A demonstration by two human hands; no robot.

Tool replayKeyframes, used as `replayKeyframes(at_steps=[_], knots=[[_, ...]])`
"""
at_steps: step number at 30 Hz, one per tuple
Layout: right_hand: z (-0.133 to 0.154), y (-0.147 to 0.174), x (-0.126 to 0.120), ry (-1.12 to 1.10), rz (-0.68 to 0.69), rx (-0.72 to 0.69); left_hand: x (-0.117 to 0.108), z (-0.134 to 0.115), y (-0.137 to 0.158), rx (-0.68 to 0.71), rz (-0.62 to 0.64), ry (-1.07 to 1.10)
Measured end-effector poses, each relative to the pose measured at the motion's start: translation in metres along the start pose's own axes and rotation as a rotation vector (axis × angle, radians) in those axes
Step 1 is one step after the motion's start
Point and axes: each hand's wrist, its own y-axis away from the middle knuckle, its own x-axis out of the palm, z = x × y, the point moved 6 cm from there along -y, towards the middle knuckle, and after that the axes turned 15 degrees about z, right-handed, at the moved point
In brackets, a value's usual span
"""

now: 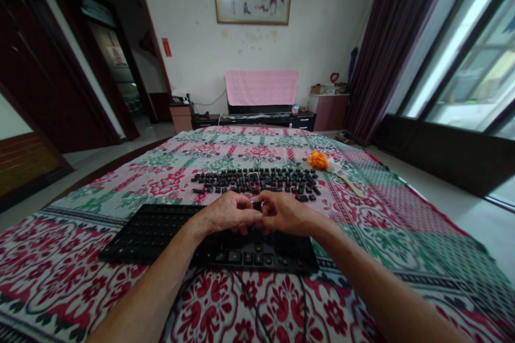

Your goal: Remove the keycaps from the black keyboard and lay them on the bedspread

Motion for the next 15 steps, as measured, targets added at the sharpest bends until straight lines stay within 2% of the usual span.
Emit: replayKeyframes(at_steps=[5,8,12,15], knots=[[0.005,-0.006,0.001,0.262,-0.160,-0.014,0.002,-0.005,-0.002,0.033,-0.088,-0.001],[0.011,-0.006,0.000,0.339,-0.244,-0.008,-0.003,-0.001,-0.002,0.014,-0.176,-0.016],[0.016,-0.003,-0.001,0.333,-0.202,-0.073,-0.006,0.010,-0.001,-0.028,-0.264,-0.019],[0.007,-0.001,-0.004,0.293,-0.167,-0.089,-0.006,0.011,0.004,-0.002,-0.307,-0.048]])
